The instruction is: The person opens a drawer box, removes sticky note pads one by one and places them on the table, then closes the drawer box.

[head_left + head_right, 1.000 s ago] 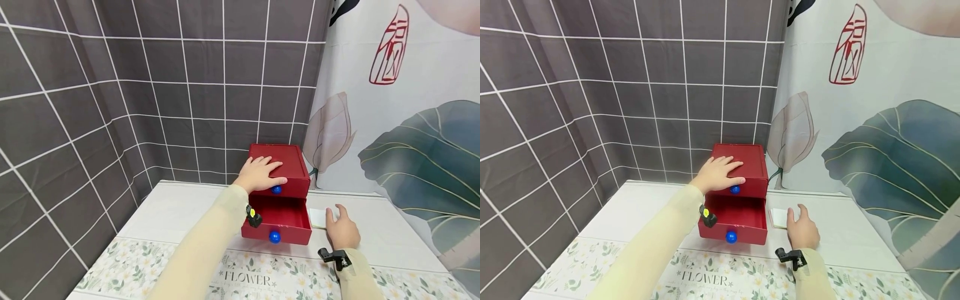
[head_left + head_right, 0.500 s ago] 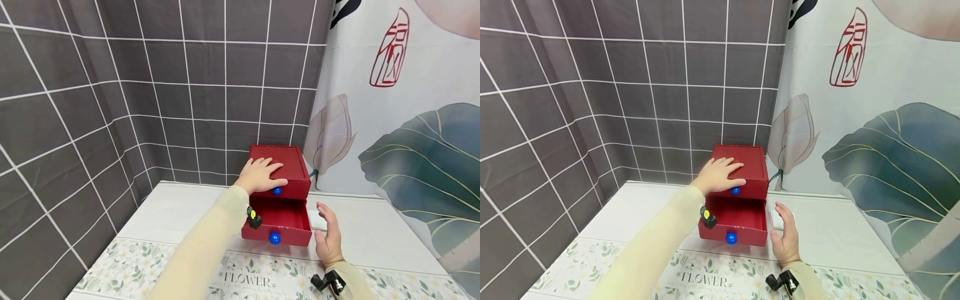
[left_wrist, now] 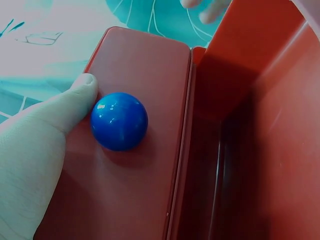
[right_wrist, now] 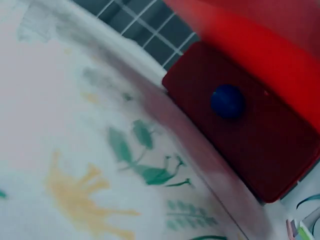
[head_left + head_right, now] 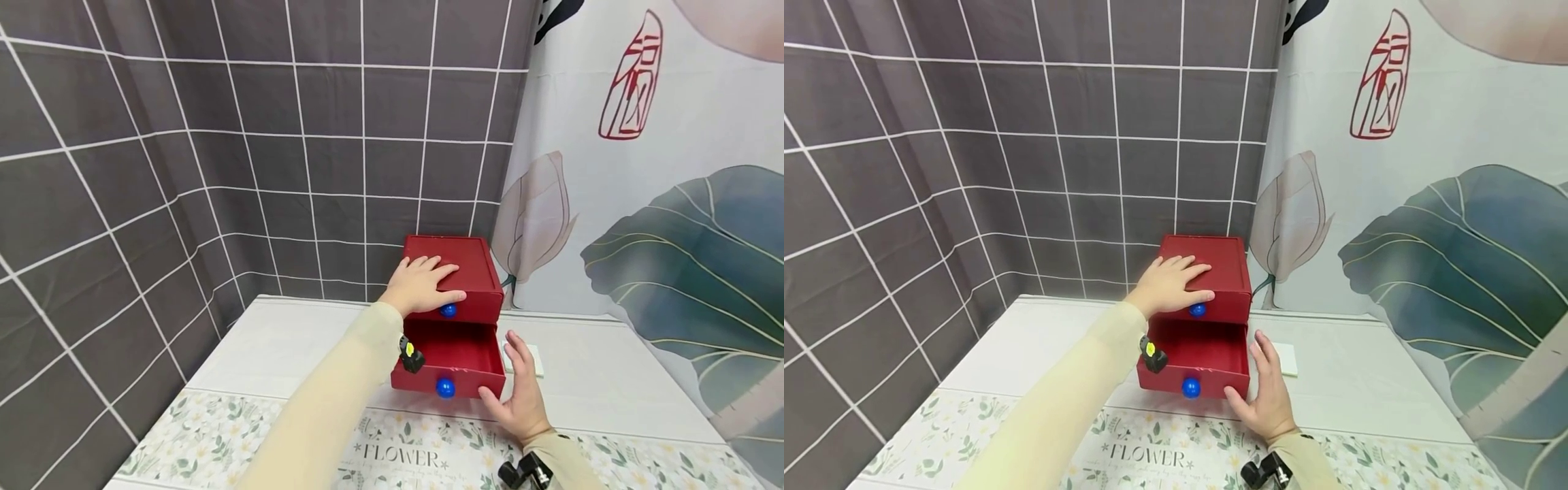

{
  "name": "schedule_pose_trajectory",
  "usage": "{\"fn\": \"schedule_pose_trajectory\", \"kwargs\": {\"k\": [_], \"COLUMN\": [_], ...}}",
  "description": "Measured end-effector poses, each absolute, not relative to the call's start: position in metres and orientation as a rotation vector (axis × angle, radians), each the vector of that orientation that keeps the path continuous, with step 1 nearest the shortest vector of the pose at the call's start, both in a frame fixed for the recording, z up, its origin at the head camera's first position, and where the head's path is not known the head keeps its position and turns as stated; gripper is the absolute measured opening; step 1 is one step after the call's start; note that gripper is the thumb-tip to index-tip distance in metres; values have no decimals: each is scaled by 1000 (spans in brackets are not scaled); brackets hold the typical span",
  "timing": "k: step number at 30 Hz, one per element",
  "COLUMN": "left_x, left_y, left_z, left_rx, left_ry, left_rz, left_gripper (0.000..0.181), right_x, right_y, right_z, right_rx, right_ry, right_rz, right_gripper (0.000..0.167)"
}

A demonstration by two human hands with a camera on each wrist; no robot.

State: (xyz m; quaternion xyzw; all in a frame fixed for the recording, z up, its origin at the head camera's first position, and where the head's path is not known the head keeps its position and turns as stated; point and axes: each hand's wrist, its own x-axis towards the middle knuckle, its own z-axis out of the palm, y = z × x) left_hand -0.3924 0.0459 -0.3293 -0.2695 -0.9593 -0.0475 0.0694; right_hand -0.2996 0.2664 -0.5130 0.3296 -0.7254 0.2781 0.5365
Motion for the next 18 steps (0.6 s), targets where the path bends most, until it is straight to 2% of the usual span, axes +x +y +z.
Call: {"fn": "schedule_pose_trajectory", "kwargs": {"k": [4, 6, 18], "left_x": [-392, -392, -392], "left_y": [45, 45, 46], "left_z": [-329, -329, -329], "left_rx": [-804, -799, -803], "left_ry": [-2888, -2889, -2880], "left_rz": [-141, -142, -127], "left_gripper": [74, 74, 74], "right_x": [-298, -295, -284], "right_y": [251, 245, 236], "right_z": [-497, -490, -493], "right_rx": [862, 904, 914], "right_ry": [-1534, -1465, -1476], "right_rz": [418, 313, 118], "right_gripper": [45, 35, 36]}}
